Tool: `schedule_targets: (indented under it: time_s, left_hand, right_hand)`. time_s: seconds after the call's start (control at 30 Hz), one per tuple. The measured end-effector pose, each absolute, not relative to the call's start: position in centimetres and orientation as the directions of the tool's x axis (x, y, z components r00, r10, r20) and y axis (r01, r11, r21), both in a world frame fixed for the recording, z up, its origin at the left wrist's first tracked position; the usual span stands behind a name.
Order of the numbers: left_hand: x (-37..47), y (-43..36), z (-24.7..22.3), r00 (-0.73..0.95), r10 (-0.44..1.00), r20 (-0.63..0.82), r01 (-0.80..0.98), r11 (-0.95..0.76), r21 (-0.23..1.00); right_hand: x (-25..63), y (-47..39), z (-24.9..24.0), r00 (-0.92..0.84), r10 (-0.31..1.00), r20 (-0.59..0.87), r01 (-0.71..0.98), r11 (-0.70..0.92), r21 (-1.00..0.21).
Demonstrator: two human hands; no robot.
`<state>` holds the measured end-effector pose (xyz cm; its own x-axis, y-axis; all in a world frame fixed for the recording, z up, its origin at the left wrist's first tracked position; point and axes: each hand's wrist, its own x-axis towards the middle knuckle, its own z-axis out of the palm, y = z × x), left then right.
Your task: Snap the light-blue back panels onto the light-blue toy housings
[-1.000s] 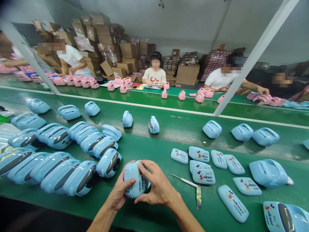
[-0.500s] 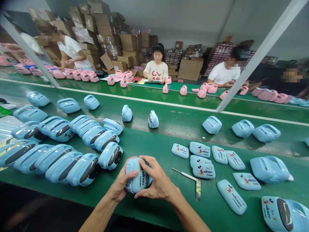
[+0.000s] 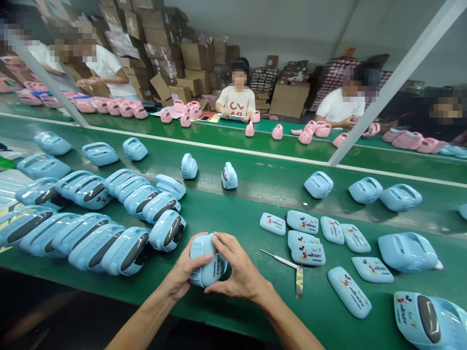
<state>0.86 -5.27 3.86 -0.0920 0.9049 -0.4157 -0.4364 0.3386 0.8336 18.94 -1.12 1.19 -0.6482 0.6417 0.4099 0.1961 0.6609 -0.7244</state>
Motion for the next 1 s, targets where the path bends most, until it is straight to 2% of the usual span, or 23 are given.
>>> schedule_targets:
  time_s: [0.2,0.43,0.57,0.63,0.73,0.8,0.87,0.93,1.0]
  left_hand:
    - [1.3,-5.5,4.1,-0.090,0.900,-0.426,-0.448,0.346,0.825]
    - [2.0,-5.4,3.6,-0.078,0.886,-0.457,-0.510,0.359,0.782]
    - [2.2,-5.0,3.0,-0.131,0.888,-0.442,-0.554,0.304,0.775]
    - [2.5,-4.7,2.6,-0.141,0.882,-0.450,-0.610,0.281,0.741]
    - [3.0,-4.3,1.8,-0.160,0.886,-0.434,-0.710,0.202,0.674]
    - [3.1,-3.9,1.1,-0.186,0.910,-0.371,-0.713,0.135,0.688]
    - [2.6,-3.4,0.3,-0.184,0.943,-0.276,-0.644,0.096,0.759]
    - [1.6,-2.8,-0.4,-0.119,0.975,-0.188,-0.523,0.099,0.846]
    - [0.1,-2.1,-1.0,0.008,0.990,-0.138,-0.392,0.130,0.911]
  right_hand:
    - [19.5,-0.8,2.0,-0.679,0.642,0.356,0.272,0.671,-0.689]
    - [18.9,-1.3,1.2,-0.610,0.691,0.387,0.262,0.637,-0.725]
    - [18.7,-1.0,0.7,-0.625,0.701,0.343,0.236,0.589,-0.773]
    - [18.5,-1.0,0.3,-0.590,0.749,0.302,0.189,0.492,-0.850]
    - [17.9,-1.6,-0.2,-0.301,0.944,0.132,-0.014,0.134,-0.991]
    - [17.4,-2.1,-0.5,-0.220,0.973,-0.064,-0.259,-0.122,-0.958]
    - [17.1,-2.1,-0.6,-0.329,0.929,-0.172,-0.418,-0.306,-0.855]
    - [17.4,-1.5,-0.8,-0.390,0.903,-0.179,-0.472,-0.363,-0.803]
    - [18.2,-0.4,-1.1,-0.342,0.932,-0.123,-0.468,-0.282,-0.837]
